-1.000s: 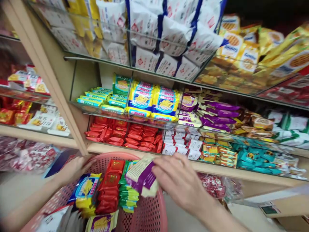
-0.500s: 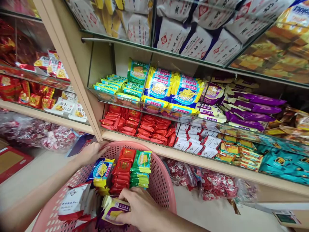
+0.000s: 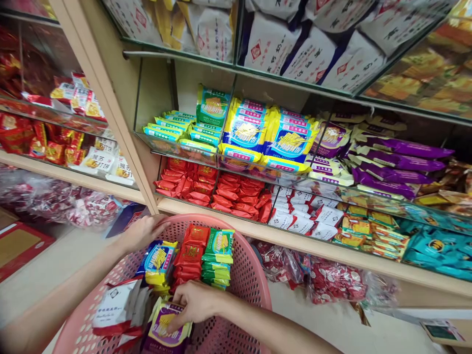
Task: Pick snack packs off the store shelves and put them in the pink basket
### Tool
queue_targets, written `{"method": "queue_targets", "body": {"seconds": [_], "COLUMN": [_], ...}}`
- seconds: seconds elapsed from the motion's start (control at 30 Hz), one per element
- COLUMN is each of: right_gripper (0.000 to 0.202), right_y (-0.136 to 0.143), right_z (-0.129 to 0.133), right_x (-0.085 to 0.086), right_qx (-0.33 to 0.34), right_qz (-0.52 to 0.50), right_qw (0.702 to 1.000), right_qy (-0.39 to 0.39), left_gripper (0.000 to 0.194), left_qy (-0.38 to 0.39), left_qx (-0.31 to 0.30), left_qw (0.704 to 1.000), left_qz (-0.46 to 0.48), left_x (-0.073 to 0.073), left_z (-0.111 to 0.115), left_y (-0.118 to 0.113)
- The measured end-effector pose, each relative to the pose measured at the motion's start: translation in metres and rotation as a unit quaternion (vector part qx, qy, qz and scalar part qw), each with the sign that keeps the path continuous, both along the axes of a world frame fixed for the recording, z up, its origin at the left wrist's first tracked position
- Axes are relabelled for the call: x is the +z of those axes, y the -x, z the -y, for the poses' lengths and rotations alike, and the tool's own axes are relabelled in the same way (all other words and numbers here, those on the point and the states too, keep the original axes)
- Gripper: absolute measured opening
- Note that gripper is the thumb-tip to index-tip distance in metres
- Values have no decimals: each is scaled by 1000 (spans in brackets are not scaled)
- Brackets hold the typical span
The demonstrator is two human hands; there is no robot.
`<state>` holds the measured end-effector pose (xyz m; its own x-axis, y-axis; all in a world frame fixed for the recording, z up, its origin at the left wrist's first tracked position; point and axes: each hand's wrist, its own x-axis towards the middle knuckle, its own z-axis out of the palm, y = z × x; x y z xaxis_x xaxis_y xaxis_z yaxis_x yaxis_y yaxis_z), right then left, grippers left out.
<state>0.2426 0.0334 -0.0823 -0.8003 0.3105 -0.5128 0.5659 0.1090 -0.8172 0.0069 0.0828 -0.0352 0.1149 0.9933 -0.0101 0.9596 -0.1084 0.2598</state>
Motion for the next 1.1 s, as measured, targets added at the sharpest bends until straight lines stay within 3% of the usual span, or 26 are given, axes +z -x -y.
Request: {"method": "queue_targets", "body": {"seconds": [0.33,0.53,0.6,0.73,1.0,1.1], "right_gripper": [51,96,103,99,107,74], "right_y": [-6,-8,-7,-3,-2,7], "right_z": [23,53,60,66,59,55], "right_x": [22,-6,-17,-26,-33,-41], "right_qx": [-14,25,50,63,45,21], "right_qz": [19,-4,0,26,18,1], "right_qw": [957,894,863,818,784,743], "right_qy": [-288,-448,-503,-572,-619,-669], "left_gripper": [34,35,35,36,37,38], "left_qy": [-3,-2,0,4,22,29], "left_qx": [-1,-6,-4,-4,-1,-2], "left_qw": [1000,1000,1000,1000,1000,999], "left_qz": [5,11,12,14,12,23], "left_x": [-3,-2,-2,-1,-4,-4], "left_z": [0,-1,-1,-1,-3,-5], "left_y": [2,2,2,2,5,6]}}
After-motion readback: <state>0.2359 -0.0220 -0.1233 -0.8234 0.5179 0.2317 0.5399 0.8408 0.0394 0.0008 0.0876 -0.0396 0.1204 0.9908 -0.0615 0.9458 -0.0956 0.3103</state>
